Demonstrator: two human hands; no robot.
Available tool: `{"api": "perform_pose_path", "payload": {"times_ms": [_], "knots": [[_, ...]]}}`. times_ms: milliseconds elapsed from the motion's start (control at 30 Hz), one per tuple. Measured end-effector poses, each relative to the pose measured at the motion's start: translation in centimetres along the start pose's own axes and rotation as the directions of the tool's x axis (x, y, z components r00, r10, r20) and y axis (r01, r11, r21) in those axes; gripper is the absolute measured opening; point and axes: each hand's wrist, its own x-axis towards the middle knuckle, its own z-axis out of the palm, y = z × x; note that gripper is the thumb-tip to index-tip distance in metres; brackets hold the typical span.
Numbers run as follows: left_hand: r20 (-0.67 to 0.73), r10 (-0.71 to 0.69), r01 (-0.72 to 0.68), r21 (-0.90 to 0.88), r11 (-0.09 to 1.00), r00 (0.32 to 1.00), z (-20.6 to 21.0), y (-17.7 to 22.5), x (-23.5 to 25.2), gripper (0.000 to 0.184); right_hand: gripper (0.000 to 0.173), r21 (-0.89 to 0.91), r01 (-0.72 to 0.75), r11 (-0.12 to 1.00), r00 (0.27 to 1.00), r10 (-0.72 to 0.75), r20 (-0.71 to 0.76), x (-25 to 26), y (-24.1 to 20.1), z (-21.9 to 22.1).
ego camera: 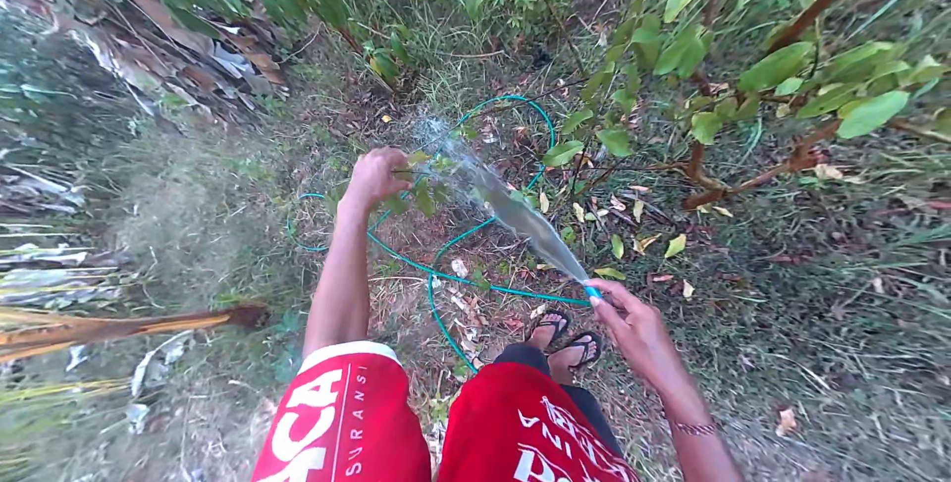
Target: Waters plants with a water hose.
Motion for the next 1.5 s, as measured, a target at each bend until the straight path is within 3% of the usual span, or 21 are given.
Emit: {"api": "perform_pose_path", "payload": {"times_ms": [167,667,1000,1500], "knots": [[-0.145,0.039,-0.030,0.064,0.998,0.989,3.8,0.1,-0.3,0.023,0.030,0.020,0.003,1.000,1.000,-0.003,0.008,0.0,-0.1,0.4],[-0.270,-0.104,0.107,-0.005,0.994,0.957,4.3,2.1,0.6,0.031,0.031,0.024,0.008,1.000,1.000,-0.008,-0.001,-0.6,-0.2,0.6],[-0.053,-0.202,0.200,-0.052,0.978,0.978,3.8,2.8,1.0,0.026,0.031,0.029,0.018,0.999,1.000,-0.019,0.019,-1.1,0.2,0.7],[0.089,-0.116,0.108,0.089,0.990,0.989,4.2,3.2,0.4,0.019,0.030,0.031,0.011,0.999,0.999,-0.012,0.039,-1.5,0.0,1.0]]}}
